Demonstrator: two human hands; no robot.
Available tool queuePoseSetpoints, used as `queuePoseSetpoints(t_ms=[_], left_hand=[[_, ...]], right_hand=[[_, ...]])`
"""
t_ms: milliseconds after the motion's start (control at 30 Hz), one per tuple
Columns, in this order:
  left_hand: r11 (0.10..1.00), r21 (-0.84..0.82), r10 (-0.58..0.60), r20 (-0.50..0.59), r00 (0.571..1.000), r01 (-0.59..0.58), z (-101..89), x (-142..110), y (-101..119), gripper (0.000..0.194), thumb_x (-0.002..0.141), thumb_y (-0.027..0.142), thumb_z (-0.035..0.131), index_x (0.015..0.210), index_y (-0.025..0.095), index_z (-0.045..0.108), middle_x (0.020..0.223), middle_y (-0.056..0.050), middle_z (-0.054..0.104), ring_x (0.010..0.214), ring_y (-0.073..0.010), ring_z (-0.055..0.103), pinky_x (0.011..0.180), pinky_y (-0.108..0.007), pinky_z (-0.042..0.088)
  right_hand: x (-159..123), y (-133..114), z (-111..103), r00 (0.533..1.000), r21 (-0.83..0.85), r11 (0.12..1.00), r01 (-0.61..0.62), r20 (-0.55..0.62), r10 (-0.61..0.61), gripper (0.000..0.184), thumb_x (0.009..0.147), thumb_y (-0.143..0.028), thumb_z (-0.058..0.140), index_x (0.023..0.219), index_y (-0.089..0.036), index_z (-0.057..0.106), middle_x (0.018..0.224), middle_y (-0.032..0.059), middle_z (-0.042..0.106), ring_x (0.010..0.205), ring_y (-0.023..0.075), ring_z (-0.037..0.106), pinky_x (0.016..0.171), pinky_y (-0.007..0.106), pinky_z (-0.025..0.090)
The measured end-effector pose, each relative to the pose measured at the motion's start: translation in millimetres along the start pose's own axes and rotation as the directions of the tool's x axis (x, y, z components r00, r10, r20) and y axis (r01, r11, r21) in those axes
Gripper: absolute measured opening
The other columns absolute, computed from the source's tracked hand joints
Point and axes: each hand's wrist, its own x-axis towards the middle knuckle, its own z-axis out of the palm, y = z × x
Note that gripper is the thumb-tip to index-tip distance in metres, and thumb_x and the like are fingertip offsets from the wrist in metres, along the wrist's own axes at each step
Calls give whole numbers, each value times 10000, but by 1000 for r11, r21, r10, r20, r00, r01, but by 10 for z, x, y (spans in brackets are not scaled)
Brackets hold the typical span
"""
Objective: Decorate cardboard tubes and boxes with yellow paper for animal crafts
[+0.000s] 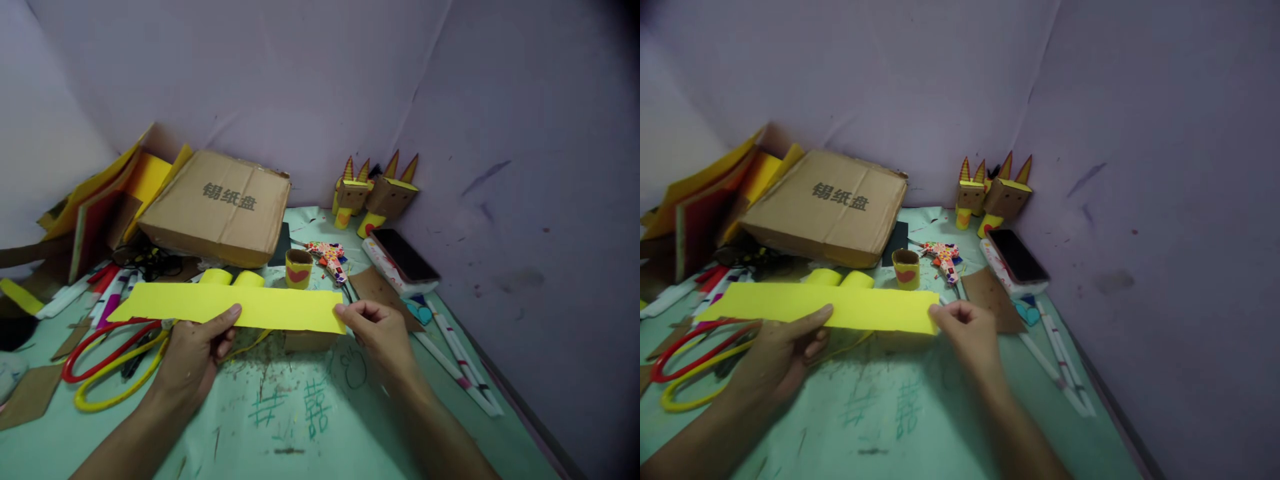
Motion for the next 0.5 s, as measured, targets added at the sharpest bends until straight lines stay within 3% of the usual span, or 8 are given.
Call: queuePoseSetpoints(t_ms=[233, 300, 367, 433, 500], left_hand=[[999, -28, 15, 6, 1000, -15, -10, -34, 20, 341, 471, 207, 806, 442, 142, 472, 407, 67, 457, 348, -19, 350, 304, -111, 259], [1000, -21, 11, 38, 999, -11, -57, -100, 30, 320, 461, 215, 806, 415, 141, 498, 396, 55, 457, 352, -28, 354, 309, -125, 277], [999, -18, -30, 107, 994, 32, -108, -183, 41, 218, 440, 209, 803, 506, 148, 604, 451, 31, 525, 375, -53, 391, 338, -159, 336], [996, 2, -83, 163, 983, 84, -151, -244, 45, 258, 429, 201, 796, 655, 159, 679, 556, -2, 606, 411, -79, 432, 371, -194, 377], [995, 28, -97, 152, 984, 94, -185, -249, 41, 284, 423, 207, 797, 679, 149, 689, 594, -23, 628, 427, -87, 441, 367, -194, 359]], right_hand=[[-39, -25, -21, 999, -5, 1000, 14, 40, -14, 267, 617, -381, 701, 524, -158, 587, 419, -62, 396, 410, 72, 280, 398, 224, 173], [-66, -15, -68, 991, 56, 996, 72, 109, -77, 289, 607, -377, 704, 477, -163, 559, 402, -62, 390, 408, 72, 282, 405, 227, 179], [-62, 7, -124, 974, 147, 982, 120, 173, -145, 356, 630, -433, 683, 446, -164, 540, 391, -57, 379, 404, 73, 285, 407, 230, 183], [-12, 18, -160, 982, 189, 975, 115, 127, -140, 389, 670, -504, 638, 505, -157, 580, 409, -53, 391, 405, 76, 301, 406, 227, 201], [67, -10, -155, 996, 121, 990, 74, 42, -80, 381, 684, -521, 622, 676, -142, 658, 481, -34, 468, 435, 92, 364, 413, 221, 246]])
